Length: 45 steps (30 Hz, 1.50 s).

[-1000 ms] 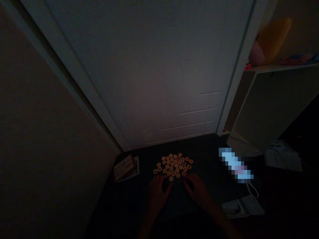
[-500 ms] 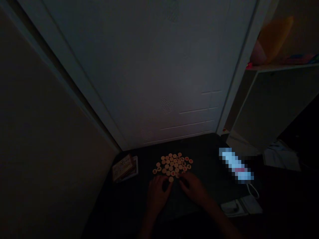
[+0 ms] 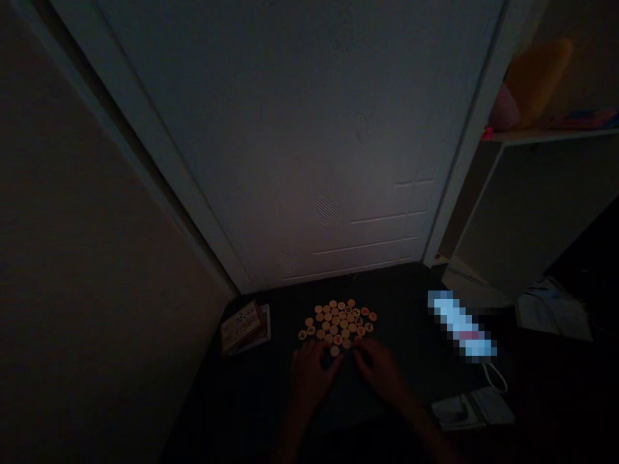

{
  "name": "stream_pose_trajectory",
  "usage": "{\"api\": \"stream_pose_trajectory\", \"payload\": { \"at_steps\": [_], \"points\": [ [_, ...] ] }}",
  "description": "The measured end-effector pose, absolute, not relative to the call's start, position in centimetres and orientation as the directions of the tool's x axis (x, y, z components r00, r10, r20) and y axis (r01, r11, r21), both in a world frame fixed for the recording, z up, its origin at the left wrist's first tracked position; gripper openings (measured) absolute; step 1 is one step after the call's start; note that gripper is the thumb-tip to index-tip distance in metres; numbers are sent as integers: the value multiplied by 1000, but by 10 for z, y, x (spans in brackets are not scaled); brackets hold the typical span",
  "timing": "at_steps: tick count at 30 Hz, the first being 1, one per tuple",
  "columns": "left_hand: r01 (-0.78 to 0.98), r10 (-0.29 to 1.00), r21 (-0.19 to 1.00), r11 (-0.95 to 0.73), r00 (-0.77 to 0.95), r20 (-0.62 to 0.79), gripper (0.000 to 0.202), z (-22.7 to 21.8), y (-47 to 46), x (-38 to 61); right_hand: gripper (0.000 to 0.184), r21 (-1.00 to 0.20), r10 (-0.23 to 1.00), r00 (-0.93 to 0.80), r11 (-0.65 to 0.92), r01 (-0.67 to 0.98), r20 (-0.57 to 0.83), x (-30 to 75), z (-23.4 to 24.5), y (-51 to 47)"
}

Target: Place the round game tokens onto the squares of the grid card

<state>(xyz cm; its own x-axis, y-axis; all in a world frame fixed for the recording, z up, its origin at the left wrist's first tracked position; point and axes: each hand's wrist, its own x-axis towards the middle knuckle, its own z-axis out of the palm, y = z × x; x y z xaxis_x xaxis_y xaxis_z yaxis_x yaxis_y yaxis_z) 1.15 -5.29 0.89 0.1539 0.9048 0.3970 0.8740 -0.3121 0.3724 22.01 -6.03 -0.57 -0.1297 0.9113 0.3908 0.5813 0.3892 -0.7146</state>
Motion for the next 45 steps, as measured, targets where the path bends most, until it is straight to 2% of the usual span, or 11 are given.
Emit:
{"api": "stream_pose_trajectory", "payload": {
  "at_steps": [6, 25, 27, 30, 36, 41, 45],
  "points": [
    [877, 905, 369, -308, 150, 399, 18, 10, -54, 12, 23, -736, 914, -98, 378, 561, 394, 221, -7, -59],
    [874, 908, 373, -311, 157, 387, 31, 6, -57, 9, 28, -771, 931, -69, 336, 542, 357, 221, -10, -58],
    [854, 916, 423, -303, 140, 375, 32, 6, -57, 9, 29, -769, 930, -58, 334, 544, 363, 221, -10, -58],
    [786, 935, 561, -259, 58, 351, 32, 6, -57, 8, 29, -765, 926, -51, 339, 548, 375, 221, -9, -59],
    [542, 979, 829, -138, -55, 198, 35, 7, -54, 1, 28, -762, 923, -64, 352, 544, 380, 221, -7, -59],
    [452, 977, 885, -113, -111, 182, 38, 8, -53, 1, 27, -753, 925, -92, 354, 554, 368, 221, -6, -59],
    [464, 979, 873, -151, -50, 196, 35, 12, -55, 1, 27, -753, 928, -90, 348, 559, 362, 221, -6, -58]
  ]
}}
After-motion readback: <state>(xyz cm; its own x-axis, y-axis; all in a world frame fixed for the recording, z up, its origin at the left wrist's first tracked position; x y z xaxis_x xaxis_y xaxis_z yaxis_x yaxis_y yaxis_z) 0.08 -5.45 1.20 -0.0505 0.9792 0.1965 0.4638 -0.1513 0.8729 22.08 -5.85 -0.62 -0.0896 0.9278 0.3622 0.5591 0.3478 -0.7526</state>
